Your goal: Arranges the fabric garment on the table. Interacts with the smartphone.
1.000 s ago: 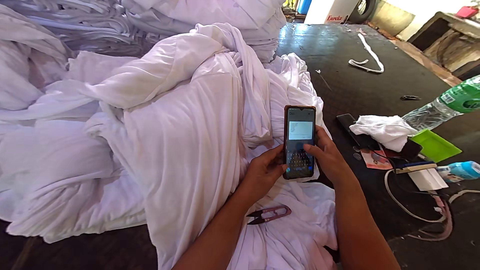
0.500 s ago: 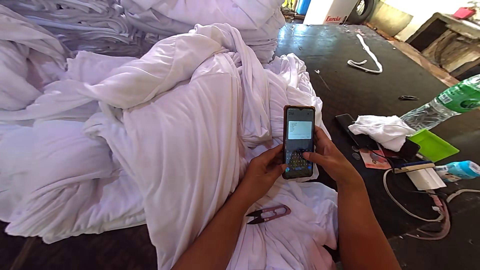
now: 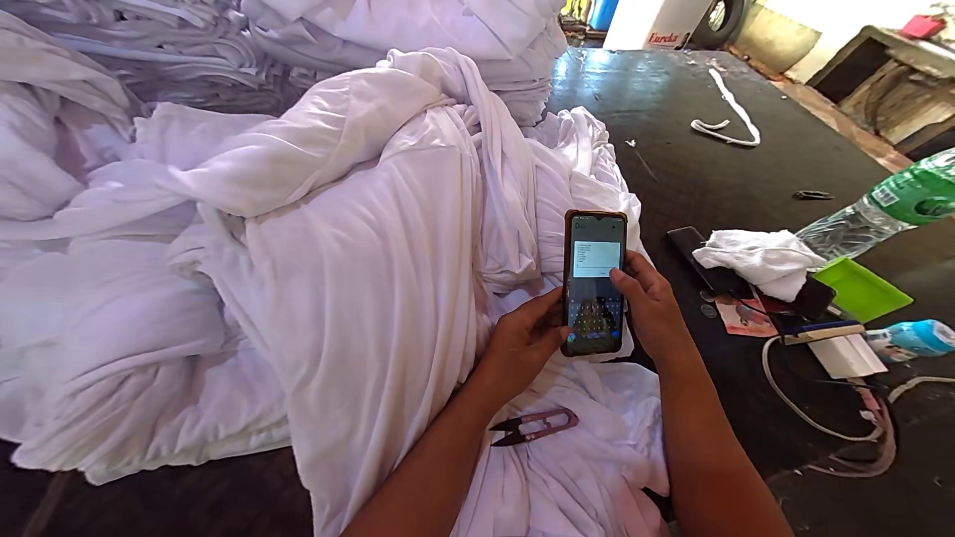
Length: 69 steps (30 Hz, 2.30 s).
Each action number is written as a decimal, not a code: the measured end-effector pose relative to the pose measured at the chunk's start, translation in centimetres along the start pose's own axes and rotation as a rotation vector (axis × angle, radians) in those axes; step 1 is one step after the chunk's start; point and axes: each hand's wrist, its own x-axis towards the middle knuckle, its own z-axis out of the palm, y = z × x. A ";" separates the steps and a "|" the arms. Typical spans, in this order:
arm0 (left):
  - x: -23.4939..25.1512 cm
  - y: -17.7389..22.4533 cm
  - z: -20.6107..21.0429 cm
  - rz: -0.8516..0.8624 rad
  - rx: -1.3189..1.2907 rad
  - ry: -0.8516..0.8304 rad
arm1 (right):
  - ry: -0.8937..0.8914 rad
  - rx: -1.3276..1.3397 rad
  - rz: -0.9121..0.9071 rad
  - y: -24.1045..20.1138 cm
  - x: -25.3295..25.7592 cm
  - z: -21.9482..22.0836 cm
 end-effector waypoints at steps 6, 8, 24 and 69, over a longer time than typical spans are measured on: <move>0.0 -0.1 0.0 0.011 -0.003 -0.002 | 0.033 0.007 -0.001 0.0 0.0 0.3; 0.0 -0.1 0.0 0.010 -0.006 0.000 | 0.035 0.022 -0.006 0.1 0.0 0.4; 0.0 -0.1 -0.1 0.011 0.019 0.003 | 0.052 -0.039 -0.010 0.1 0.0 0.5; 0.0 -0.2 0.0 0.009 -0.011 0.001 | 0.041 -0.026 -0.017 0.3 0.0 0.5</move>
